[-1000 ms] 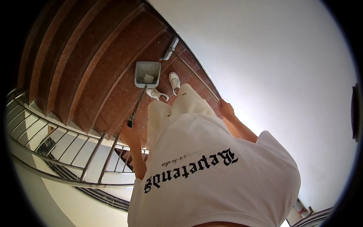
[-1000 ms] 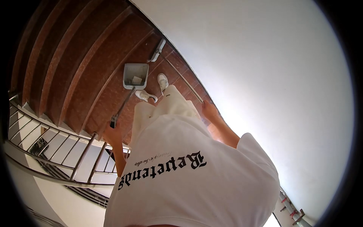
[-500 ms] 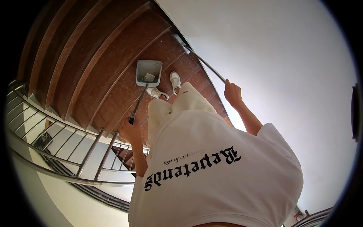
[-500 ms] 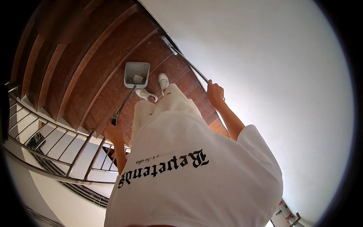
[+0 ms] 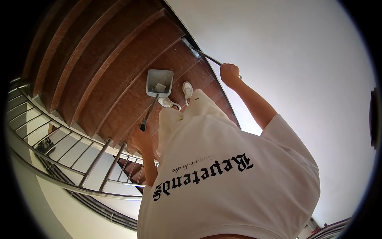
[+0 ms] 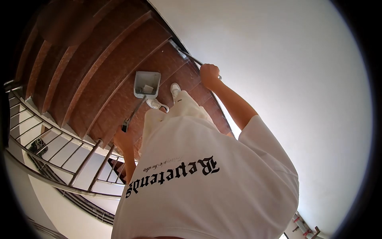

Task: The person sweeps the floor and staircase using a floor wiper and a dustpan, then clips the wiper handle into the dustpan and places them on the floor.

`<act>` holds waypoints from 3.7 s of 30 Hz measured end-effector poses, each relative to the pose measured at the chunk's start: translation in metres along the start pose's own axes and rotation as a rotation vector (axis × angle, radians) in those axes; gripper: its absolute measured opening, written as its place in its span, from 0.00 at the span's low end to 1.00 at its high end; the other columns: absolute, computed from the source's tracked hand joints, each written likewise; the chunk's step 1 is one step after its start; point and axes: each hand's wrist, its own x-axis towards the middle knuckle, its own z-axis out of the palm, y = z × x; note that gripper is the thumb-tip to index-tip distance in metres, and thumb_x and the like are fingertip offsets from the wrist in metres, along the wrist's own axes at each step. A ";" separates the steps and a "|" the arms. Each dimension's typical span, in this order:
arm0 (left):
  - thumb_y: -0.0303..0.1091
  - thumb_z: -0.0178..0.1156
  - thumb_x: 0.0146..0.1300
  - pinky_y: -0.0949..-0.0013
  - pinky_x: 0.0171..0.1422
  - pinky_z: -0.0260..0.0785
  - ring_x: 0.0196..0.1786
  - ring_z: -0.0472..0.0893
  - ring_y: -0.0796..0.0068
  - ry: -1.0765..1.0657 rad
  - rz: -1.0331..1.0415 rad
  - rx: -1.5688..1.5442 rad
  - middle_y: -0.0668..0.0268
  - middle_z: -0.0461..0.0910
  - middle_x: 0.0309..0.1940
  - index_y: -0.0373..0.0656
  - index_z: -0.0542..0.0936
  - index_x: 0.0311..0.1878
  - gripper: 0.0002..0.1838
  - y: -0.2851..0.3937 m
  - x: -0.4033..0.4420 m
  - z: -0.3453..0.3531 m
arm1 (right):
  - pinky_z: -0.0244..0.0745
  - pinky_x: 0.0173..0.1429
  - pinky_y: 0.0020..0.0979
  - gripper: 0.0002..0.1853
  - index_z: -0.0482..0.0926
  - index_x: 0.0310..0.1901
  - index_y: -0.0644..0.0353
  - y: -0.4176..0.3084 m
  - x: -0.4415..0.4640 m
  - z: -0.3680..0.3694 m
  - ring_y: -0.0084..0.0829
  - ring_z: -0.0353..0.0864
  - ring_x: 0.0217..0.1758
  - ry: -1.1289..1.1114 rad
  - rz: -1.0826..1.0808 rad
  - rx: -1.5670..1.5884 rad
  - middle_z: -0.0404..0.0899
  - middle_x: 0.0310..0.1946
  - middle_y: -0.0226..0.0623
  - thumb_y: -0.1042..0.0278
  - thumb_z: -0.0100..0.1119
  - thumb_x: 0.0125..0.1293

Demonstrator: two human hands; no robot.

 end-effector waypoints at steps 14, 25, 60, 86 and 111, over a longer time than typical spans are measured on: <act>0.49 0.63 0.67 0.45 0.47 0.78 0.44 0.86 0.47 0.039 0.006 -0.180 0.51 0.86 0.42 0.44 0.85 0.48 0.19 -0.032 -0.012 -0.015 | 0.87 0.44 0.39 0.15 0.87 0.53 0.57 -0.071 0.005 -0.042 0.41 0.91 0.46 -0.169 -0.269 -0.261 0.90 0.44 0.41 0.63 0.59 0.69; 0.52 0.68 0.59 0.45 0.46 0.78 0.42 0.87 0.45 -0.027 -0.086 -0.291 0.52 0.88 0.35 0.46 0.88 0.47 0.21 -0.021 -0.013 -0.051 | 0.85 0.33 0.42 0.13 0.86 0.29 0.63 -0.009 0.030 -0.013 0.39 0.90 0.27 -0.497 -0.093 0.088 0.87 0.23 0.43 0.70 0.53 0.64; 0.57 0.70 0.59 0.48 0.40 0.78 0.36 0.87 0.46 -0.031 -0.092 -0.262 0.52 0.87 0.32 0.46 0.87 0.43 0.23 -0.099 0.011 -0.053 | 0.84 0.32 0.45 0.12 0.85 0.27 0.68 -0.098 -0.042 0.029 0.45 0.89 0.26 -0.408 -0.308 0.072 0.86 0.23 0.51 0.75 0.53 0.60; 0.50 0.74 0.56 0.48 0.39 0.78 0.35 0.87 0.47 0.073 -0.056 -0.208 0.53 0.86 0.30 0.47 0.87 0.41 0.18 -0.135 -0.005 -0.074 | 0.77 0.25 0.31 0.16 0.76 0.59 0.63 -0.085 -0.177 -0.219 0.24 0.76 0.20 -0.707 -0.236 0.428 0.79 0.29 0.35 0.70 0.43 0.77; 0.40 0.74 0.56 0.54 0.41 0.77 0.37 0.87 0.52 0.252 -0.117 -0.282 0.57 0.87 0.33 0.44 0.85 0.39 0.13 -0.202 -0.022 -0.174 | 0.70 0.28 0.25 0.07 0.77 0.49 0.58 -0.371 -0.216 -0.349 0.21 0.74 0.24 -0.138 -1.116 0.612 0.80 0.29 0.30 0.67 0.61 0.77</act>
